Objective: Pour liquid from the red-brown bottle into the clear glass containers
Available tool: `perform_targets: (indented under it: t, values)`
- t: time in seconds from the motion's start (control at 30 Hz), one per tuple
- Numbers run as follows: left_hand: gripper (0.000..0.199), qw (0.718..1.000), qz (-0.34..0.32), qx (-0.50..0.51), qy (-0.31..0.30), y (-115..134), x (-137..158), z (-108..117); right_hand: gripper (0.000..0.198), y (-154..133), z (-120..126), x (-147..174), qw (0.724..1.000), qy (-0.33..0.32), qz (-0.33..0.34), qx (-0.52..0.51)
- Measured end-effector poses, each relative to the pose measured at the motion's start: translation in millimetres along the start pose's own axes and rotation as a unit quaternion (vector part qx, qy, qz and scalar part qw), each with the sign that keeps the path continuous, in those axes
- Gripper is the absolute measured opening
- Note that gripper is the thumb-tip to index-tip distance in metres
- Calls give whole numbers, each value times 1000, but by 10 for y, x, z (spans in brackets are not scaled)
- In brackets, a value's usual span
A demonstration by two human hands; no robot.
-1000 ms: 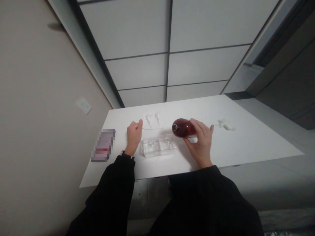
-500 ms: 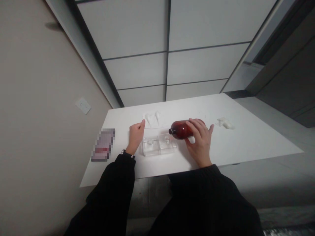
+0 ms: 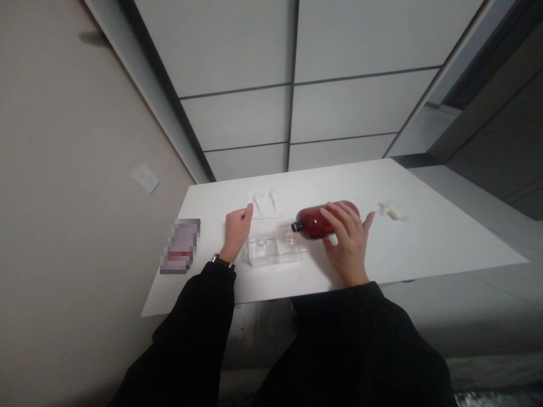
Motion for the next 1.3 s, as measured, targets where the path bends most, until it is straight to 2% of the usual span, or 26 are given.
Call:
perform_targets:
  t: [0.87,1.13,1.3]
  values:
    - [57,1000,5,-7,-14,-21,-14,-32,73,-10,52,-15,999,4,43,19]
    - [57,1000,0,-5,-14,-21,-14,-33,82,-11,72,-16,999,-14,31,23]
    - [56,1000,-2,-4,-16,-17,-12,-38,78,9,73,-10,999,-27,27,32]
Point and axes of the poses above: each hand's wrist, its own x-axis away from the middle knuckle, its own z-axis out of the back of the hand, y = z × x, the point moved 4 cm from there along -x, towards the middle knuckle, and after that the axes turned 14 degrees about -x, right-handed, at the moved point
